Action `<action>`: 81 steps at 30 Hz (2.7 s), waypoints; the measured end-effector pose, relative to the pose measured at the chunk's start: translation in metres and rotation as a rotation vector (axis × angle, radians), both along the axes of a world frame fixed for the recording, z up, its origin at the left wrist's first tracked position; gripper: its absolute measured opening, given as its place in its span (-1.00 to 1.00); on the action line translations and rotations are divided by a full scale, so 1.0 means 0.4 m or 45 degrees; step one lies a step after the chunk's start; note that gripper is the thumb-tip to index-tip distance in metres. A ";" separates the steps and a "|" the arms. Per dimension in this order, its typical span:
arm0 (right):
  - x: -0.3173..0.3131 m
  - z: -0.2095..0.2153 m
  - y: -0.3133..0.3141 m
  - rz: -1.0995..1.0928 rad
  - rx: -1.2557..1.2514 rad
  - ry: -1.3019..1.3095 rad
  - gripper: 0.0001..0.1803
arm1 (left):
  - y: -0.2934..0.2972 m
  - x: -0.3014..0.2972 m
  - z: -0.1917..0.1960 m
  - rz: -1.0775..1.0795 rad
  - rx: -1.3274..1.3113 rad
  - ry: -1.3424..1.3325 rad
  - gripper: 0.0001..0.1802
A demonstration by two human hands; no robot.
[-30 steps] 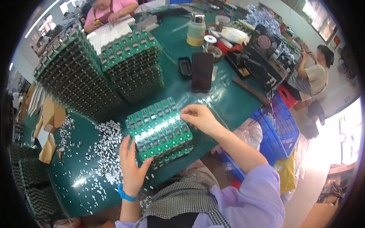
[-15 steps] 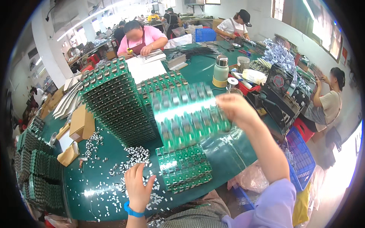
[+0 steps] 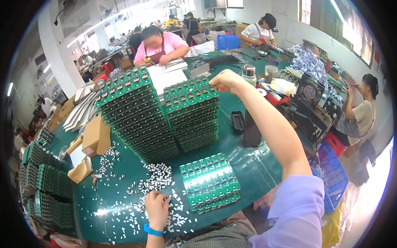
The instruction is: The person assembles electronic components by attaching small parts together by hand, inserts the components into circuit boards, and stacks the circuit boards.
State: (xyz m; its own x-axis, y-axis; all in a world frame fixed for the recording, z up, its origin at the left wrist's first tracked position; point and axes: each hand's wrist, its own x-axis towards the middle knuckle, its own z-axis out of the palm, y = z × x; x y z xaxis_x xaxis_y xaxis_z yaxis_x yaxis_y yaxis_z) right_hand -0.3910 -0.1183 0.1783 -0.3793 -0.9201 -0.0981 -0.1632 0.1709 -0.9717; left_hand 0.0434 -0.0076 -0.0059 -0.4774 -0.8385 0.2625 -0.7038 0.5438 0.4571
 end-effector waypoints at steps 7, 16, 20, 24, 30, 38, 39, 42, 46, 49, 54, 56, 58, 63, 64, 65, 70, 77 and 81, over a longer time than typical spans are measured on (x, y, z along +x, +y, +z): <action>0.181 0.045 0.188 -0.319 -0.594 0.831 -0.73 | 0.007 0.002 0.056 -0.126 0.556 0.999 -0.74; 0.610 -0.267 0.492 0.566 -0.274 0.299 -0.60 | 0.088 -0.016 0.064 -0.388 1.501 1.644 -0.73; 0.640 -0.318 0.524 0.421 -0.366 0.289 -0.72 | 0.128 -0.013 0.043 -0.362 1.511 1.636 -0.78; 0.641 -0.320 0.542 0.413 -0.405 0.422 -0.73 | 0.139 -0.017 0.088 -0.317 0.743 1.027 -0.93; 0.626 -0.309 0.553 0.500 -0.432 0.448 -0.75 | 0.114 -0.016 0.080 -0.566 0.511 0.988 -0.85; 0.606 -0.303 0.542 0.690 -0.368 0.305 -0.74 | 0.109 -0.012 0.068 -0.657 0.591 1.008 -0.88; 0.611 -0.305 0.543 0.588 -0.456 0.444 -0.75 | 0.106 -0.013 0.068 -0.650 0.592 1.013 -0.88; 0.621 -0.307 0.549 0.518 -0.566 0.541 -0.77 | 0.106 -0.016 0.070 -0.567 0.564 1.075 -0.83; 0.615 -0.299 0.540 0.491 -0.596 0.723 -0.77 | 0.107 -0.036 0.057 -0.531 0.354 1.008 -0.81; 0.610 -0.293 0.526 0.491 -0.591 0.763 -0.76 | 0.096 -0.038 0.053 -0.508 0.213 0.947 -0.81; 0.576 -0.281 0.463 0.459 -0.459 0.860 -0.76 | 0.050 -0.039 0.060 -0.443 0.104 0.727 -0.81; 0.530 -0.293 0.393 0.325 -0.445 0.942 -0.82 | 0.002 -0.023 0.057 -0.305 -0.032 0.450 -0.72; 0.506 -0.287 0.345 0.359 -0.461 1.156 -0.81 | -0.025 -0.008 0.045 -0.066 -0.073 0.130 -0.72; 0.506 -0.298 0.312 0.481 -0.498 1.337 -0.80 | -0.039 0.015 0.008 -0.020 -0.044 -0.007 -0.76; 0.507 -0.301 0.309 0.498 -0.498 1.364 -0.80 | -0.038 0.017 0.004 -0.048 0.020 -0.004 -0.74; 0.508 -0.303 0.307 0.515 -0.497 1.390 -0.80 | -0.037 0.018 0.001 -0.077 0.084 0.000 -0.71; 0.509 -0.311 0.303 0.544 -0.497 1.384 -0.80 | -0.040 0.021 0.001 -0.059 0.054 -0.010 -0.71; 0.509 -0.316 0.301 0.577 -0.520 1.409 -0.78 | -0.039 0.022 0.005 -0.037 -0.050 0.004 -0.71; 0.513 -0.320 0.312 0.582 -0.523 1.414 -0.79 | -0.027 0.018 0.030 0.026 0.130 0.268 -0.74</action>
